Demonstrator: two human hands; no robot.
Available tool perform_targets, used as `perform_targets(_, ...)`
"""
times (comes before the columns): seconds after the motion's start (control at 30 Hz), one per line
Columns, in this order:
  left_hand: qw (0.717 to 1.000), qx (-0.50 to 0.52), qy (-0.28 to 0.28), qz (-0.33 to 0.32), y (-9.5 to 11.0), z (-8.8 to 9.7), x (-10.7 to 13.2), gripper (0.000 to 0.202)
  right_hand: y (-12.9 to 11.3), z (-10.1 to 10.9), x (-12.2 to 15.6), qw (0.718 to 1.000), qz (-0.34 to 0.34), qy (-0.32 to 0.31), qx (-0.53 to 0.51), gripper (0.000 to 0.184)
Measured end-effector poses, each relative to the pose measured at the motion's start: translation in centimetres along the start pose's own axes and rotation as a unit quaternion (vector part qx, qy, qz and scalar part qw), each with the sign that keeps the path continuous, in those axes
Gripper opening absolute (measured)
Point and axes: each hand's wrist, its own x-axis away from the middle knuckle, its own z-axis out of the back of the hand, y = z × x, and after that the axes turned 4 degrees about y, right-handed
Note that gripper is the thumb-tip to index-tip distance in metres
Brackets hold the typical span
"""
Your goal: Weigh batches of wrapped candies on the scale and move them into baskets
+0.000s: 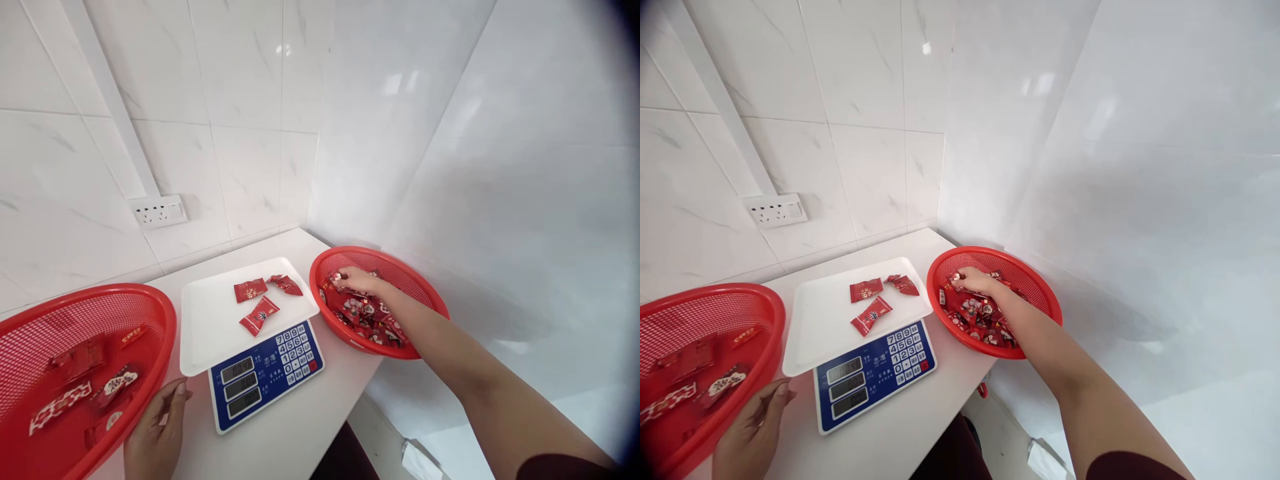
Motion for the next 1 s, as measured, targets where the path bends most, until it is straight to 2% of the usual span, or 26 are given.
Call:
perform_targets(0.1,1.0,0.005,0.01,-0.008,0.4,0.2,0.2,0.039,-1.0,1.0,0.3,0.997,-0.004,0.068,0.024,0.012)
perform_targets(0.17,0.999,0.021,0.014,-0.02,0.7,0.4,0.5,0.038,-2.5,1.4,0.7,0.994,0.0,0.11,0.019,0.013)
perform_targets(0.27,0.999,0.037,0.018,-0.034,1.1,0.5,0.8,0.035,-5.9,1.4,1.9,0.988,0.043,0.133,-0.069,0.019)
perform_targets(0.33,0.998,0.051,0.017,-0.038,1.2,0.5,1.0,0.035,-8.4,0.9,2.8,0.981,0.079,0.115,-0.135,0.02)
perform_targets(0.43,0.997,0.063,0.016,-0.037,1.3,0.5,1.1,0.035,-11.3,-0.4,3.9,0.979,0.12,0.078,-0.147,0.016)
perform_targets(0.53,0.997,0.068,0.017,-0.037,1.2,0.5,1.1,0.036,-13.0,-1.5,4.2,0.98,0.16,0.072,-0.095,0.012)
perform_targets(0.63,0.996,0.077,0.015,-0.04,1.1,0.4,1.2,0.036,-14.1,-2.0,4.2,0.984,0.155,0.073,-0.051,0.011)
perform_targets(0.7,0.996,0.08,0.013,-0.04,1.1,0.4,1.2,0.036,-15.0,-2.2,4.3,0.987,0.147,0.044,-0.04,0.011)
perform_targets(0.87,0.995,0.085,0.012,-0.042,1.5,0.5,1.3,0.036,-17.3,-4.0,4.1,0.979,0.194,-0.053,0.035,0.043)
perform_targets(0.93,0.995,0.088,0.013,-0.045,1.6,0.5,1.3,0.037,-18.1,-4.9,3.7,0.973,0.209,-0.069,0.075,0.041)
perform_targets(1.0,0.995,0.093,0.009,-0.046,1.7,0.6,1.3,0.037,-18.7,-5.5,3.4,0.969,0.211,-0.068,0.109,0.03)
